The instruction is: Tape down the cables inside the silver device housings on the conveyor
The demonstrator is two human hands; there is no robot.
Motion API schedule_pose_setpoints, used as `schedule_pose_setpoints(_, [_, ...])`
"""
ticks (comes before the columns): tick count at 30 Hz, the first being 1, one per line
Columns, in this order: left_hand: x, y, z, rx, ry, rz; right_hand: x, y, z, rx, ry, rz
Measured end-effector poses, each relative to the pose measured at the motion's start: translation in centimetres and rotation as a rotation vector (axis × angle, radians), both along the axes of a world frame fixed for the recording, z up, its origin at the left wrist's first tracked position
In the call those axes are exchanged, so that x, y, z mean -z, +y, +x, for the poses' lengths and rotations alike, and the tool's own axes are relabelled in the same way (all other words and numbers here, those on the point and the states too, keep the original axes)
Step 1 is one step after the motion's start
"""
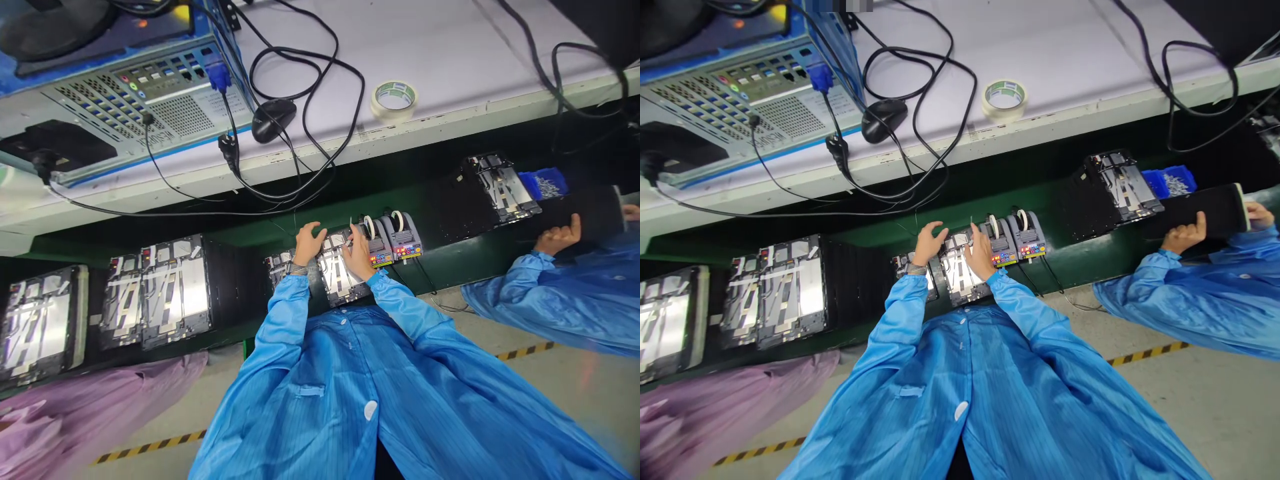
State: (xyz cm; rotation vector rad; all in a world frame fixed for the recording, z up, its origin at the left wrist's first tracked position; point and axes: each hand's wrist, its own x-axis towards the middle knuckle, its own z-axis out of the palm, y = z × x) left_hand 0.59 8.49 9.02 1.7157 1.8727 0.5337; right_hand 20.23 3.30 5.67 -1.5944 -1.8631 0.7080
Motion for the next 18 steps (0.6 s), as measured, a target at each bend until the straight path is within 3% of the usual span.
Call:
schedule_pose_setpoints(5, [1.7,-4.5,-3.3,-0.189,-0.157,-0.002,0.1,0.5,-2.5,-0.268,0.065,-0.015])
schedule_pose_setpoints(10, [4.3,-8.4,-1.5,-0.281,-0.359,-0.081,1.0,3.1,-4.6,-0.366,0.144,-0.075])
schedule_pose_setpoints(18, [5.6,-8.6,0.3,-0.399,-0.471,-0.096,0.5,4.6,-4.8,-0.456,0.200,-0.163])
